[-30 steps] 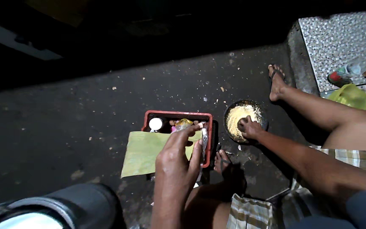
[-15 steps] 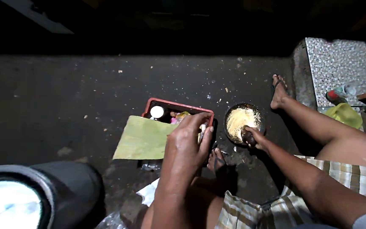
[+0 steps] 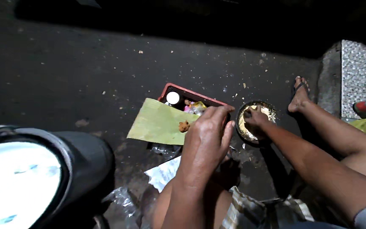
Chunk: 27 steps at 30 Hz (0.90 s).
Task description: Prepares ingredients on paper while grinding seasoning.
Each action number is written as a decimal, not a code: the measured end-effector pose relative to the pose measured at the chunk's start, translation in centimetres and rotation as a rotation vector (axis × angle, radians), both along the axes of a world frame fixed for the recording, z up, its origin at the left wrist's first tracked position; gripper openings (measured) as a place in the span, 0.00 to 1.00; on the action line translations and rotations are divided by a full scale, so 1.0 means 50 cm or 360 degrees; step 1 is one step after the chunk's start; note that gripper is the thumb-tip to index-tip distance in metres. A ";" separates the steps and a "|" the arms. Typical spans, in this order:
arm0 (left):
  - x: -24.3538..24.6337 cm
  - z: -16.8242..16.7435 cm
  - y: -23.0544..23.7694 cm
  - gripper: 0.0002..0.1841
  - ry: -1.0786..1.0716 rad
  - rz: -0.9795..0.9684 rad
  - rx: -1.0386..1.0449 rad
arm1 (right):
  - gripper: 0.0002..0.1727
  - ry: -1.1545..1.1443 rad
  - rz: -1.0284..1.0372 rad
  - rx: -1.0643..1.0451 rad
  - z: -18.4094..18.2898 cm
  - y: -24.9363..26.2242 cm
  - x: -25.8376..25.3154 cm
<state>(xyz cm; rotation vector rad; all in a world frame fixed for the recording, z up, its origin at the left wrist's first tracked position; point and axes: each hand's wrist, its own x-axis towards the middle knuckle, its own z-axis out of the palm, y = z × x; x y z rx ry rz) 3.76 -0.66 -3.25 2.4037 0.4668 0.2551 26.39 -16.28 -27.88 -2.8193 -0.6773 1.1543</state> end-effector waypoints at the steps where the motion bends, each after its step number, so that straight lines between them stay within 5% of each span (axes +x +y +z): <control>1: -0.006 0.000 -0.003 0.16 0.0004 -0.0012 -0.0012 | 0.38 0.0087 -0.0084 0.0003 0.006 -0.005 -0.007; 8: -0.016 -0.003 0.009 0.17 -0.0002 0.0039 0.0010 | 0.35 -0.0021 0.0408 -0.0077 -0.013 -0.135 -0.130; 17: -0.020 0.001 -0.002 0.16 -0.0001 0.0009 -0.0014 | 0.38 0.0184 -0.0125 -0.0104 0.014 -0.063 -0.083; 22: -0.019 -0.001 0.008 0.17 0.0020 0.0035 0.0001 | 0.35 0.0014 0.0417 -0.0109 -0.001 -0.119 -0.123; 27: -0.003 -0.001 0.002 0.16 0.0034 -0.0010 0.0000 | 0.38 -0.0099 0.0129 -0.0112 -0.008 -0.045 -0.039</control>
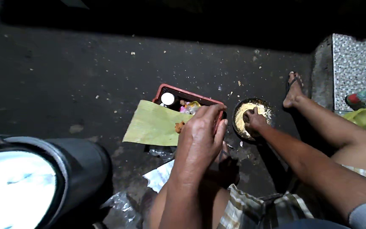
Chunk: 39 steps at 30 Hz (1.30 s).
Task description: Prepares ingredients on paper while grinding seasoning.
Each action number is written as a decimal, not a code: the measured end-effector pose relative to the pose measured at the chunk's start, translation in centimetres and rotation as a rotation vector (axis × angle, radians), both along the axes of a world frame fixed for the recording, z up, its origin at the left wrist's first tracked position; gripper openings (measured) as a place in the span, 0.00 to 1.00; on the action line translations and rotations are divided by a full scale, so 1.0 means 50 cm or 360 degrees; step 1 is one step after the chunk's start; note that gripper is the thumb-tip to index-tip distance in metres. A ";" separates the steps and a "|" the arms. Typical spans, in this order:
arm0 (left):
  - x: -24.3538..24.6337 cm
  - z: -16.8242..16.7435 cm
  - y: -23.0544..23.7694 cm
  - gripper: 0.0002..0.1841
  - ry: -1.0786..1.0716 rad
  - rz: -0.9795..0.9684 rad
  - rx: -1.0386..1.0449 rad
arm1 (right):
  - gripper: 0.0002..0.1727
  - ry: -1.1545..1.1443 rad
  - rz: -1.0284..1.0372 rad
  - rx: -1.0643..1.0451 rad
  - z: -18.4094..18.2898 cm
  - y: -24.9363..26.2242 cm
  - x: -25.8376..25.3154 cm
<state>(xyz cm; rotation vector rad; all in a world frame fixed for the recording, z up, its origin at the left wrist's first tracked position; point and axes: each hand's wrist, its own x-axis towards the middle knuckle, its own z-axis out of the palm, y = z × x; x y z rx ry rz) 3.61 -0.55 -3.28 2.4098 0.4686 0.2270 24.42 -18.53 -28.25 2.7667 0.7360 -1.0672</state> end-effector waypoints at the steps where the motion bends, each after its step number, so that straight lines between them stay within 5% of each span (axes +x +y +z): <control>1: -0.001 0.000 -0.003 0.16 -0.0012 -0.0009 -0.0003 | 0.38 0.0056 -0.0087 -0.0008 0.008 0.009 -0.002; 3: -0.001 -0.001 -0.004 0.16 -0.0025 -0.0001 0.0010 | 0.38 0.0206 -0.0138 -0.0007 0.024 0.010 -0.023; 8: -0.003 -0.003 -0.004 0.16 0.0018 0.0019 -0.0006 | 0.34 0.0154 0.0379 -0.0025 -0.002 -0.073 -0.087; 15: 0.002 0.000 -0.008 0.16 0.0025 -0.0013 0.0038 | 0.39 0.0142 0.0074 -0.0074 0.005 -0.008 -0.017; 20: -0.006 -0.005 -0.001 0.16 0.0039 0.0013 0.0028 | 0.35 0.0212 0.0584 -0.0107 0.016 -0.107 -0.096; 28: 0.021 -0.002 -0.011 0.16 0.0021 -0.0062 0.0039 | 0.38 0.0112 -0.0034 -0.0010 0.013 -0.055 -0.002; 34: 0.013 -0.007 -0.003 0.17 0.0020 -0.0029 0.0050 | 0.36 0.0197 0.0363 -0.0018 0.003 -0.134 -0.075; 39: 0.029 -0.011 -0.012 0.17 0.0080 -0.0077 0.0066 | 0.35 0.0054 0.0037 0.0083 -0.006 -0.063 0.011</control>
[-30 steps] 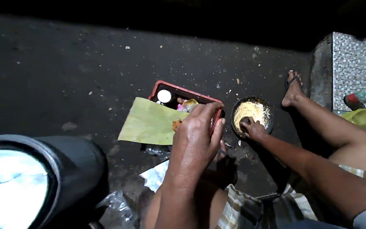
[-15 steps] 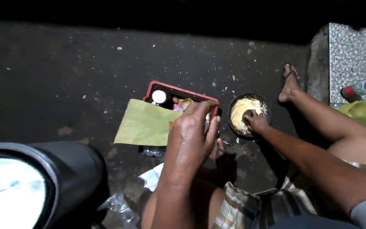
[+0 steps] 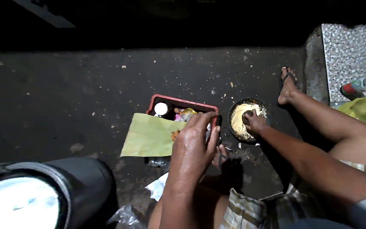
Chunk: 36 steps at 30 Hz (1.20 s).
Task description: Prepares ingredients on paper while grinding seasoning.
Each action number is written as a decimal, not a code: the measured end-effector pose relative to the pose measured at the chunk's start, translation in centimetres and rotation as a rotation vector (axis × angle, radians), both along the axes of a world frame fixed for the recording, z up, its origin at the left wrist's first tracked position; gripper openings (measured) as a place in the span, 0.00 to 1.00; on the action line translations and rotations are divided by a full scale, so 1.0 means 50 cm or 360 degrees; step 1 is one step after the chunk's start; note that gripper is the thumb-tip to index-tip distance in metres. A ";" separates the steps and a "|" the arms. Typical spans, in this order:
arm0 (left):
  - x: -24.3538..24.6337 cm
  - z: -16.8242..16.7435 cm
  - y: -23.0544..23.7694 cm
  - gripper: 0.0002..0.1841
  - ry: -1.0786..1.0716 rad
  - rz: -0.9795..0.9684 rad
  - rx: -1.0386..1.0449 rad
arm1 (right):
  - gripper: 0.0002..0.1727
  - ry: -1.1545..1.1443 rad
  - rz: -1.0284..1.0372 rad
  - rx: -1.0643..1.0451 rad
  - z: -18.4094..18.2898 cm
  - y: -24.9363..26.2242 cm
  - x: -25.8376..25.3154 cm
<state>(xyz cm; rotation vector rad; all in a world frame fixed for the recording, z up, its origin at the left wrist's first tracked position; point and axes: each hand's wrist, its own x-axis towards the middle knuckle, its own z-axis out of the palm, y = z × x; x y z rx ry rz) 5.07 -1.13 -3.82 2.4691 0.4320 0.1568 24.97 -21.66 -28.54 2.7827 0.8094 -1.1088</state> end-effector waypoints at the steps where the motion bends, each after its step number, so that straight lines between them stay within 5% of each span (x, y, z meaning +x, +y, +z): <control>1: 0.001 0.001 -0.003 0.17 -0.0006 -0.0002 -0.0009 | 0.36 -0.0005 -0.0072 0.0013 0.002 0.003 0.005; 4: -0.007 0.006 -0.002 0.17 -0.0053 0.0036 0.0002 | 0.38 0.0185 -0.0254 0.0024 0.013 0.001 -0.021; 8: -0.012 -0.001 0.001 0.18 -0.0057 0.0054 0.0005 | 0.37 0.0186 0.0128 0.0007 -0.002 -0.074 -0.077; 17: -0.005 -0.005 -0.005 0.17 -0.0015 0.0029 0.0010 | 0.36 0.0388 -0.0432 0.0300 0.050 0.068 0.139; 27: 0.000 -0.004 0.003 0.18 -0.0030 0.0040 0.0014 | 0.36 0.0131 -0.0038 0.0032 -0.002 -0.054 -0.075; 36: -0.012 -0.001 -0.005 0.17 -0.0033 0.0070 0.0002 | 0.40 0.0082 -0.0344 0.0082 0.019 0.051 0.033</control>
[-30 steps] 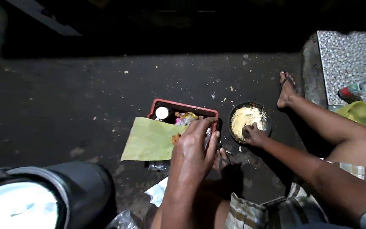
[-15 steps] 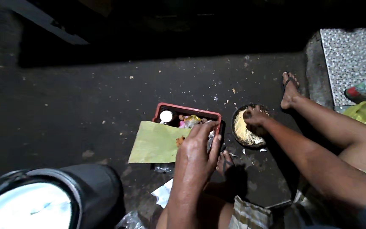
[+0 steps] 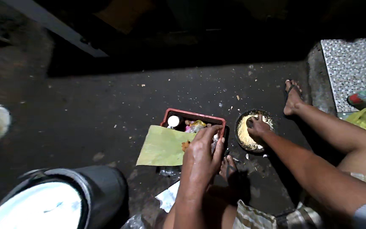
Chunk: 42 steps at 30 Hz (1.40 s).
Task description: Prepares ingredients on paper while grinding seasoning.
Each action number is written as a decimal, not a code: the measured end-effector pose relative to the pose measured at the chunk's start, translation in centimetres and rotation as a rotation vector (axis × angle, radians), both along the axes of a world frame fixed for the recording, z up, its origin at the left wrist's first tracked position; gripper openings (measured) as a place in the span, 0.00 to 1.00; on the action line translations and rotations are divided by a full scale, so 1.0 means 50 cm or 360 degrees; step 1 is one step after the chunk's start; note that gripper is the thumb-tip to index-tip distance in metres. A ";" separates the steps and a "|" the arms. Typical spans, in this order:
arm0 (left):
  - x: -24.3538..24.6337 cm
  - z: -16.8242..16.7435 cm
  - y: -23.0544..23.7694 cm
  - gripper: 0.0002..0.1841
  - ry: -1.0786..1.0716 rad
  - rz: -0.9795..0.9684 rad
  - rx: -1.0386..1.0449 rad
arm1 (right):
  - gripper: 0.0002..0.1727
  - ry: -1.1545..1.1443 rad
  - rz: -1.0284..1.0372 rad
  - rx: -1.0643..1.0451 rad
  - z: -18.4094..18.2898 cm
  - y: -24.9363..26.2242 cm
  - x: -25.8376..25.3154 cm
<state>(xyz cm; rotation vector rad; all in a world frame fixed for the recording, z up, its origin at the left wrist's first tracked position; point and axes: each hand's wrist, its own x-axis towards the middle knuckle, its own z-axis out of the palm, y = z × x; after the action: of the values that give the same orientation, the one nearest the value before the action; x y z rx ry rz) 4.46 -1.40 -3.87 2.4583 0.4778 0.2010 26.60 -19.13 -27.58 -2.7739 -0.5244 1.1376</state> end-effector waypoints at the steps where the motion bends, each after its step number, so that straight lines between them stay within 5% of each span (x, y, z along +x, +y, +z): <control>1: 0.001 -0.002 0.001 0.17 -0.0010 -0.0002 0.0003 | 0.42 0.0044 -0.0040 0.0017 -0.001 -0.013 -0.014; 6: 0.008 -0.003 0.009 0.17 0.0002 0.0003 -0.0010 | 0.39 0.0041 0.0249 -0.0023 -0.023 -0.092 -0.114; 15: 0.008 -0.005 0.002 0.17 0.0036 -0.0021 -0.0019 | 0.36 0.0264 -0.0178 0.0207 0.037 0.043 0.093; 23: 0.004 -0.006 0.012 0.17 0.0022 0.0003 -0.0034 | 0.38 0.0045 0.0254 -0.0088 -0.015 -0.052 -0.106; 30: -0.003 -0.004 0.008 0.17 0.0010 -0.0003 -0.0020 | 0.37 -0.0056 -0.0026 0.0004 0.010 0.029 0.004; 33: -0.005 -0.003 0.008 0.17 -0.0013 -0.0003 -0.0021 | 0.40 0.0074 -0.0123 0.0010 0.001 0.011 -0.021; 37: -0.003 -0.006 0.009 0.17 -0.0039 -0.0006 -0.0029 | 0.40 0.0041 0.0148 -0.0068 -0.016 -0.064 -0.117; 42: 0.003 -0.008 0.001 0.17 0.0015 -0.0049 -0.0038 | 0.38 0.0013 0.0015 -0.0052 -0.002 -0.023 -0.044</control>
<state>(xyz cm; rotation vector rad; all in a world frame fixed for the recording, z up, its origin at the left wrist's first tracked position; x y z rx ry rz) 4.61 -1.33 -4.26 2.4429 0.4440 0.1699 24.42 -20.26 -27.68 -2.7963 -0.5235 1.1694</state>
